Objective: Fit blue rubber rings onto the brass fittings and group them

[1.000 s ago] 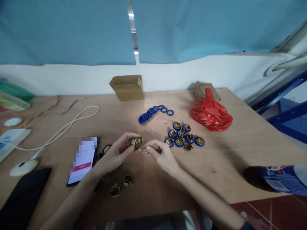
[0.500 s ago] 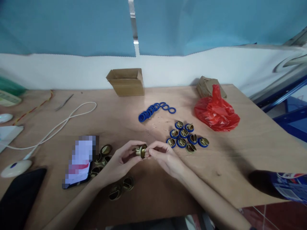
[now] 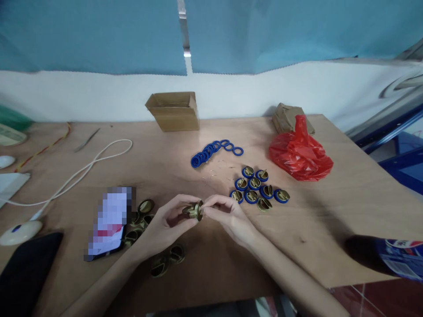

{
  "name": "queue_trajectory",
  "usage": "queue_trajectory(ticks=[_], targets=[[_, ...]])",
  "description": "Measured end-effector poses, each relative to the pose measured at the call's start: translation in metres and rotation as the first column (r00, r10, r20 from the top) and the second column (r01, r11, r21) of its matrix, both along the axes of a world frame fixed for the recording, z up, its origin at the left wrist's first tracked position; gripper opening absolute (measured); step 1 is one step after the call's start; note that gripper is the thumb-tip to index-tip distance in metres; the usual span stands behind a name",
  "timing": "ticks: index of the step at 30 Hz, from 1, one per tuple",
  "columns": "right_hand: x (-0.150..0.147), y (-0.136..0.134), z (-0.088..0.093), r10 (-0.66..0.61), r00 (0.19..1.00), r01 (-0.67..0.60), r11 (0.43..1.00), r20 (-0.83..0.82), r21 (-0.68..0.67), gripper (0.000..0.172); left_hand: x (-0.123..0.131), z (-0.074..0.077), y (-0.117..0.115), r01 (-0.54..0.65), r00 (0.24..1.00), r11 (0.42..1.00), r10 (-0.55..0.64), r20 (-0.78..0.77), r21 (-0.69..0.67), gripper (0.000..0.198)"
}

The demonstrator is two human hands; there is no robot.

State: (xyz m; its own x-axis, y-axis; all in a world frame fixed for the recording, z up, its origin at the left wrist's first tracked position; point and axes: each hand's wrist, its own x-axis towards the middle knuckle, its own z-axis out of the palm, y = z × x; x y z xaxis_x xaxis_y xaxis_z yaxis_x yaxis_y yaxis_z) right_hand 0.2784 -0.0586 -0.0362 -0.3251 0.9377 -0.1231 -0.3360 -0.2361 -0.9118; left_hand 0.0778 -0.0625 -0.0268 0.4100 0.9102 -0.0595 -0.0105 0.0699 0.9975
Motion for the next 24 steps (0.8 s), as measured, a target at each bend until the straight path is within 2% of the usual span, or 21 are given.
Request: queue_trajectory(ticks=[6,10,14,18,24], targets=[[0.0004,-0.0013,0.0035,0.012,0.991,-0.035,0.986,0.136,0.166,0.02,0.0016,0.0032,0.0017,-0.016,1.0,1.0,0.016,0.005,-0.007,0.03],[-0.0004,-0.0027,0.0061,-0.043,0.973,-0.03,0.949,0.226,0.312,0.015,-0.0003,0.0035,0.002,-0.007,0.999,1.0,0.008,0.038,-0.017,0.031],[0.0001,-0.0026,0.0086,-0.08,0.942,-0.062,0.913,0.325,0.403,0.012,-0.0032,0.0042,0.0026,0.005,0.999,1.0,-0.005,0.037,-0.006,0.031],[0.0002,-0.0016,0.009,-0.102,0.927,-0.071,0.897,0.361,0.435,0.011,-0.0032,0.0033,0.0037,-0.012,1.0,0.999,0.011,0.024,0.038,0.025],[-0.0006,-0.0038,0.0084,-0.096,0.933,-0.056,0.913,0.348,0.404,0.013,-0.003,-0.0001,0.0041,-0.024,1.0,0.998,0.024,0.011,0.05,0.022]])
